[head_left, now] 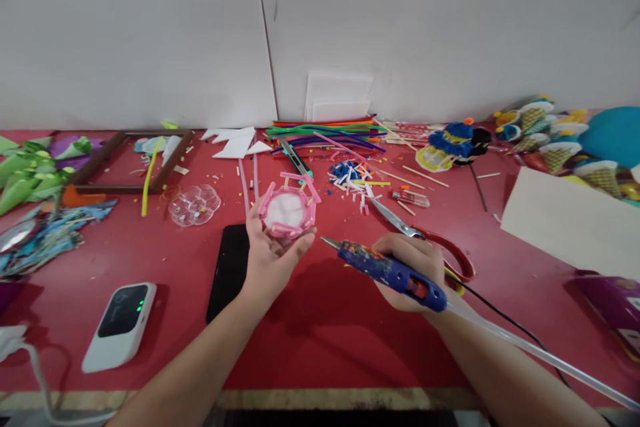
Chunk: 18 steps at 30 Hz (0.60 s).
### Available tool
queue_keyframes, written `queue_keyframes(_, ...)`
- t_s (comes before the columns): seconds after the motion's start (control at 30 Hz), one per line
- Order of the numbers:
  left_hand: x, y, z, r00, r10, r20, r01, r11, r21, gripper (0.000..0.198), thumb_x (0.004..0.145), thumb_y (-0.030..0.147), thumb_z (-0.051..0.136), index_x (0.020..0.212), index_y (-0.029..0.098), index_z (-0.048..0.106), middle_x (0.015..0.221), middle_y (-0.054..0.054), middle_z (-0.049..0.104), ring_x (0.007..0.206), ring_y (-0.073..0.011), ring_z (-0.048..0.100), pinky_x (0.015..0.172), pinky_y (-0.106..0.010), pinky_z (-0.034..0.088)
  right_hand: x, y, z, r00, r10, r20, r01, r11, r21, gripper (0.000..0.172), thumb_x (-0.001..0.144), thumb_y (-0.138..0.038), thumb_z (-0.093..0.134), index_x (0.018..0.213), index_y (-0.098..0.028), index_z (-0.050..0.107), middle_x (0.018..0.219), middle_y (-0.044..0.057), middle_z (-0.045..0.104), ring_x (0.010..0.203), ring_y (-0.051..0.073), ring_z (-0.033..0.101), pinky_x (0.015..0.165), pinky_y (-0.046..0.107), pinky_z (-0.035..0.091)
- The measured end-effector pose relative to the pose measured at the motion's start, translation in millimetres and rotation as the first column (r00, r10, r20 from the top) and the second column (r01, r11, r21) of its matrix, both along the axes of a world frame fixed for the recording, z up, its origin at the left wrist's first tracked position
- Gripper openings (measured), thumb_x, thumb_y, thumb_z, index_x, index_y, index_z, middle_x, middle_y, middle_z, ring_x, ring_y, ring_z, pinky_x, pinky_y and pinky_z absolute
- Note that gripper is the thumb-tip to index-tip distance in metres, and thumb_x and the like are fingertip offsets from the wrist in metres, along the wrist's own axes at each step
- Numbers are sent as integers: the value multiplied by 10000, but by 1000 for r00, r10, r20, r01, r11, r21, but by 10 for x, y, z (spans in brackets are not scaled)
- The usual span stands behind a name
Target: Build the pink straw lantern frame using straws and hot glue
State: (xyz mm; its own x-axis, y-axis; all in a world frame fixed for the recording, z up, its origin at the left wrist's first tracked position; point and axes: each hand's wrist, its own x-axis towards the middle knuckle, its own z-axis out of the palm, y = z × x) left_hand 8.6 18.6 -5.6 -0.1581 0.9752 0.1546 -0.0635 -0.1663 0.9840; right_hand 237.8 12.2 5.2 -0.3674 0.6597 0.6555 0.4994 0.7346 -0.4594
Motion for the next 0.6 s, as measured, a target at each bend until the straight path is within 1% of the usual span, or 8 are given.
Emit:
queue_keyframes(0.07, 11, -13, 6, 999, -45, 25, 45, 999, 5, 695, 791, 389, 786, 1321, 344, 337, 1229, -76, 620, 851, -216, 770, 708, -359, 669, -14, 0, 7, 1000, -3, -12, 3, 1000, 6, 223, 684, -109, 550, 836, -261, 492, 613, -27, 595, 506, 161, 594, 469, 262, 450)
queue_keyframes(0.1, 16, -21, 7, 998, -61, 25, 61, 998, 9, 666, 822, 398, 753, 1332, 344, 328, 1234, -82, 617, 843, -215, 771, 687, -350, 669, -20, 1, 9, 1000, 0, -16, 0, 1000, 7, 228, 691, -104, 552, 845, -263, 495, 618, -28, 595, 509, 159, 592, 473, 261, 452)
queue_keyframes(0.17, 25, -37, 2, 997, -79, 8, 79, 997, 18, 640, 849, 398, 724, 1344, 337, 323, 1241, -90, 611, 874, -221, 768, 693, -348, 669, -25, 5, 0, 1000, 5, -21, -5, 1000, 8, 236, 698, -98, 554, 858, -264, 502, 628, -23, 596, 515, 159, 591, 482, 265, 463)
queue_keyframes(0.33, 30, -62, -52, 994, -62, -85, 65, 997, 42, 645, 832, 365, 745, 1323, 304, 330, 1152, -74, 628, 929, -211, 739, 812, -378, 647, -10, 8, -55, 999, 40, -22, -40, 999, 8, 238, 682, -137, 569, 881, -256, 516, 657, -10, 613, 536, 170, 608, 492, 278, 482)
queue_keyframes(0.4, 26, -56, -74, 994, -50, -101, 56, 996, 63, 660, 820, 357, 752, 1316, 301, 320, 1141, -69, 619, 929, -206, 731, 832, -386, 636, -8, 3, -57, 999, 33, -23, -33, 999, -5, 226, 679, -145, 560, 868, -257, 506, 649, -8, 614, 534, 174, 611, 486, 277, 474)
queue_keyframes(0.5, 23, -38, -80, 996, -15, -93, 24, 995, 94, 645, 794, 315, 765, 1275, 299, 336, 1155, -62, 584, 900, -190, 726, 801, -365, 632, -14, -3, -37, 1000, 4, -6, -4, 999, -34, 222, 677, -132, 552, 847, -261, 490, 629, -4, 616, 523, 179, 609, 475, 278, 464)
queue_keyframes(0.6, 35, -31, -51, 998, 19, -56, -13, 994, 111, 619, 748, 249, 793, 1199, 291, 372, 1054, -11, 577, 791, -134, 706, 698, -269, 621, -24, -4, -23, 1000, -13, 10, 13, 999, -42, 206, 677, -137, 559, 825, -260, 486, 612, -2, 614, 496, 175, 591, 456, 278, 456)
